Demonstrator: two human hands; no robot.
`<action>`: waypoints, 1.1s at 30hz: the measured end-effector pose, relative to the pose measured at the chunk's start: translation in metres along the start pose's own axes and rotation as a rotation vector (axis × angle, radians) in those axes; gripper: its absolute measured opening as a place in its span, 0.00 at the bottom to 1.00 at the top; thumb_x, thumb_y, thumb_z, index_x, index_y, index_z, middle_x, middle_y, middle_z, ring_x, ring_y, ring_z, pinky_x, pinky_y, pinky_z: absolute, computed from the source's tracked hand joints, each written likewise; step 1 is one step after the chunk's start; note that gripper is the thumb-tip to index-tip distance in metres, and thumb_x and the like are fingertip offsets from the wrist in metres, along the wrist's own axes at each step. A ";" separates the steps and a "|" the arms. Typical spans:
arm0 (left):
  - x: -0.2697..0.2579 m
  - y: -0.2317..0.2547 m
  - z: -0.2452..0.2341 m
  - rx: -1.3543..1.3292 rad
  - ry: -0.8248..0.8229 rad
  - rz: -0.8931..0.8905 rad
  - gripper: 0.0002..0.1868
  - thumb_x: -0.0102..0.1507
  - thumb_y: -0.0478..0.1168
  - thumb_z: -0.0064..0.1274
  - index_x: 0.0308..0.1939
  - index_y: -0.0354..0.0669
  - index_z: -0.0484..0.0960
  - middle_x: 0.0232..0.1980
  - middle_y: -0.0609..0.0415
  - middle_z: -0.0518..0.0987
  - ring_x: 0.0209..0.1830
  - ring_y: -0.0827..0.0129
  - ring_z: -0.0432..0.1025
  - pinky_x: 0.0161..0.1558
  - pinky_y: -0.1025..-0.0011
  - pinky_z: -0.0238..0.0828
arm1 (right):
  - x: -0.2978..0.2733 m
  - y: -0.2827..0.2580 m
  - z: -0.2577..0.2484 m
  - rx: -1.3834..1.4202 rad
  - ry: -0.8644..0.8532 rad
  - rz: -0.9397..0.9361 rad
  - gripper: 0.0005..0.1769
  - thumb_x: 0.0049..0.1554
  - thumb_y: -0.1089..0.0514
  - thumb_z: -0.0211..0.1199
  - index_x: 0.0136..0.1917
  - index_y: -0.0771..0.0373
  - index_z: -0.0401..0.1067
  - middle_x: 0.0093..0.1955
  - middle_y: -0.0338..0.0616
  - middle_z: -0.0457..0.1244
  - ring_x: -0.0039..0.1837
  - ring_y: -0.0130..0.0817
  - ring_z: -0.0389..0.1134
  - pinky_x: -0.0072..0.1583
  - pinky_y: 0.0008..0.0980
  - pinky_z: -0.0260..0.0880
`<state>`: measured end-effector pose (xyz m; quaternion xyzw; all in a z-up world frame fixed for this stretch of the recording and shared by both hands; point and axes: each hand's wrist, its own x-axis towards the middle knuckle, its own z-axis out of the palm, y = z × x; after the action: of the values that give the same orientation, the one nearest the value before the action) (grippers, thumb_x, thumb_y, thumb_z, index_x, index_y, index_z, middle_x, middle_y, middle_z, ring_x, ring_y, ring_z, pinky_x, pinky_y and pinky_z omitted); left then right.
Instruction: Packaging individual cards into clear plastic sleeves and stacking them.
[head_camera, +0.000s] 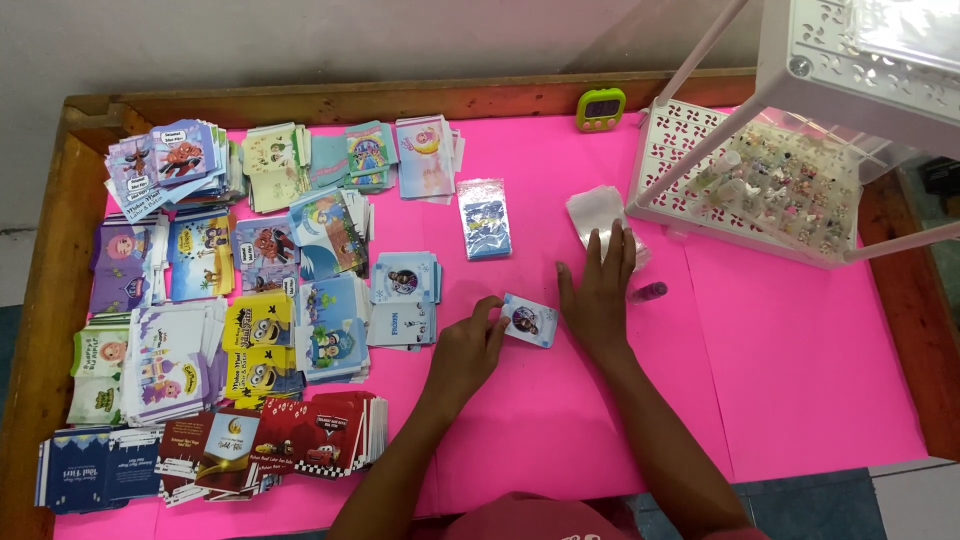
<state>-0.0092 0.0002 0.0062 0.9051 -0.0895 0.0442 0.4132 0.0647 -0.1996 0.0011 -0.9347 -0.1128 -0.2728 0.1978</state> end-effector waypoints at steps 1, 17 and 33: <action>0.001 0.000 -0.002 0.000 0.001 0.002 0.09 0.71 0.39 0.49 0.54 0.42 0.75 0.21 0.51 0.81 0.21 0.63 0.77 0.29 0.69 0.76 | -0.003 0.004 0.006 -0.001 0.002 0.000 0.30 0.66 0.55 0.60 0.69 0.84 0.63 0.76 0.75 0.48 0.79 0.70 0.44 0.76 0.63 0.49; 0.006 0.003 0.000 0.063 0.224 0.164 0.07 0.68 0.41 0.56 0.46 0.44 0.82 0.18 0.55 0.77 0.18 0.68 0.75 0.23 0.76 0.76 | -0.008 0.007 0.010 -0.139 -0.040 0.087 0.39 0.66 0.40 0.57 0.71 0.80 0.64 0.74 0.67 0.55 0.82 0.66 0.43 0.78 0.60 0.45; 0.012 0.016 -0.008 -0.780 0.175 -0.408 0.15 0.67 0.43 0.57 0.54 0.41 0.80 0.51 0.46 0.84 0.58 0.58 0.78 0.61 0.62 0.76 | -0.046 -0.039 0.008 0.529 -0.183 -0.347 0.29 0.59 0.56 0.65 0.73 0.61 0.69 0.73 0.48 0.62 0.77 0.55 0.58 0.78 0.51 0.51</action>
<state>-0.0007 -0.0055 0.0253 0.6738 0.1161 0.0010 0.7297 0.0176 -0.1658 -0.0182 -0.8384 -0.3547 -0.1786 0.3732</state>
